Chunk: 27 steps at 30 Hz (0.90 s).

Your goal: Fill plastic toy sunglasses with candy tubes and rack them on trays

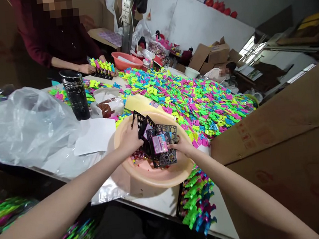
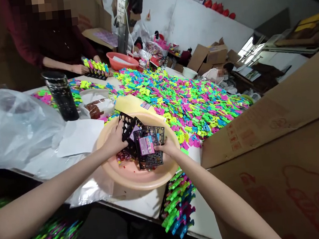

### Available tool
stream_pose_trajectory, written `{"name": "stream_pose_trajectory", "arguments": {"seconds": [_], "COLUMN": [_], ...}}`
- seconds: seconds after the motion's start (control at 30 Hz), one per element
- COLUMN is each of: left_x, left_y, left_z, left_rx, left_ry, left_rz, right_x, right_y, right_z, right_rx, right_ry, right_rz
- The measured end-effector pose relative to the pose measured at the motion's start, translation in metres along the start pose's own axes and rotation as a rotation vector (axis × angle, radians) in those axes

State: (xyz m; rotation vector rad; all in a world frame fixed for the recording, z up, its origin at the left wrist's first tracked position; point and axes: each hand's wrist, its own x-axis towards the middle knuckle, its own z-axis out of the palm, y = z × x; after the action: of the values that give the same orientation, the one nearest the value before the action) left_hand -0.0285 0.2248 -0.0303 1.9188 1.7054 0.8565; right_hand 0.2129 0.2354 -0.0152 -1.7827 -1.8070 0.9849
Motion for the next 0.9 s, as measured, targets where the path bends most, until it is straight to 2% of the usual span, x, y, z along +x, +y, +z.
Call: {"name": "stream_pose_trajectory", "arguments": {"seconds": [0.1,0.17,0.3,0.37,0.47,0.57,0.63,0.73,0.83,0.9], "left_x": [-0.002,-0.008,-0.033,-0.048,-0.065,-0.075,-0.081,-0.093,-0.105,-0.111], "left_y": [-0.003,-0.001,0.016,0.025,0.033,0.03,0.025,0.017,0.013,0.011], "left_z": [-0.005,-0.008,-0.019,-0.026,-0.035,-0.043,-0.049,-0.059,-0.068,-0.071], "left_rx": [-0.233,-0.359,-0.732,-0.956,-1.153,-1.108,-1.066,-1.054,-1.07,-1.099], "left_ry": [0.042,0.095,0.194,0.226,0.293,0.34,0.347,0.402,0.458,0.455], "left_rz": [0.067,0.055,-0.099,-0.173,-0.204,-0.201,-0.212,-0.25,-0.268,-0.279], "right_x": [-0.008,-0.011,-0.01,-0.008,-0.004,0.003,0.01,0.019,0.018,0.015], "right_y": [-0.008,-0.02,-0.053,-0.072,-0.098,-0.114,-0.114,-0.095,-0.063,-0.046], "right_z": [-0.005,-0.008,-0.001,0.011,0.029,0.035,0.033,0.029,0.032,0.037], "right_rx": [0.208,0.355,0.738,0.768,0.592,0.32,0.058,-0.307,-0.458,-0.542], "right_ry": [-0.087,-0.102,-0.194,-0.248,-0.27,-0.278,-0.231,-0.149,-0.191,-0.224], "right_rz": [-0.031,-0.077,-0.181,-0.195,-0.268,-0.418,-0.461,-0.456,-0.438,-0.422]}}
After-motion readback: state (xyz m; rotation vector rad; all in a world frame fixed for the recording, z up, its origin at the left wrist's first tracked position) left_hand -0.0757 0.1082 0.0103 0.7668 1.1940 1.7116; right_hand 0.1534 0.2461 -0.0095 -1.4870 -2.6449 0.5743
